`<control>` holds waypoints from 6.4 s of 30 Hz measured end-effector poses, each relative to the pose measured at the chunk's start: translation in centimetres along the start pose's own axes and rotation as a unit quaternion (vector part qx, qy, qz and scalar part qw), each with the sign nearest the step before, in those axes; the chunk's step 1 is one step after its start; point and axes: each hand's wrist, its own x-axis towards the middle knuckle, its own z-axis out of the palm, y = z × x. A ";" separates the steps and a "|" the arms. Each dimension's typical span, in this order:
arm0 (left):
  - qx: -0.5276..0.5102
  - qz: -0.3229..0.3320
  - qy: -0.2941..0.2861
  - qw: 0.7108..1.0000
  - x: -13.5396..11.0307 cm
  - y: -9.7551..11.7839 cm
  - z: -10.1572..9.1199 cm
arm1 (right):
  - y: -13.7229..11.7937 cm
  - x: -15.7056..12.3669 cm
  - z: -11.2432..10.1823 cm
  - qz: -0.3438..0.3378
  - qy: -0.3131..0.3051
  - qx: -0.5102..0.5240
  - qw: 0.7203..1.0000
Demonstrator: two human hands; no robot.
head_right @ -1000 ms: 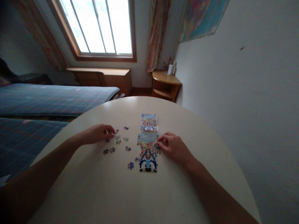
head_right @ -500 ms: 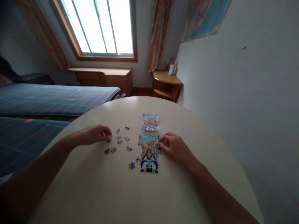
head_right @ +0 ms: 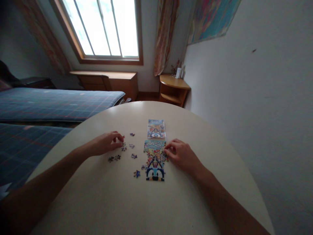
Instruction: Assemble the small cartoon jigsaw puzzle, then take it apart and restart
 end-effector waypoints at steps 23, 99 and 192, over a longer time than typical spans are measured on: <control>-0.363 -0.036 0.067 0.929 -0.7 8.2 4.5 | -4.6 -1.3 1.5 -0.090 0.079 0.002 0.993; -0.024 0.236 0.038 0.971 -2.5 7.8 2.0 | -0.9 -0.4 -0.4 -0.100 0.039 -0.029 0.994; -0.045 0.061 0.195 0.978 5.0 -5.4 1.5 | 2.9 1.9 0.5 -0.089 0.071 0.080 0.990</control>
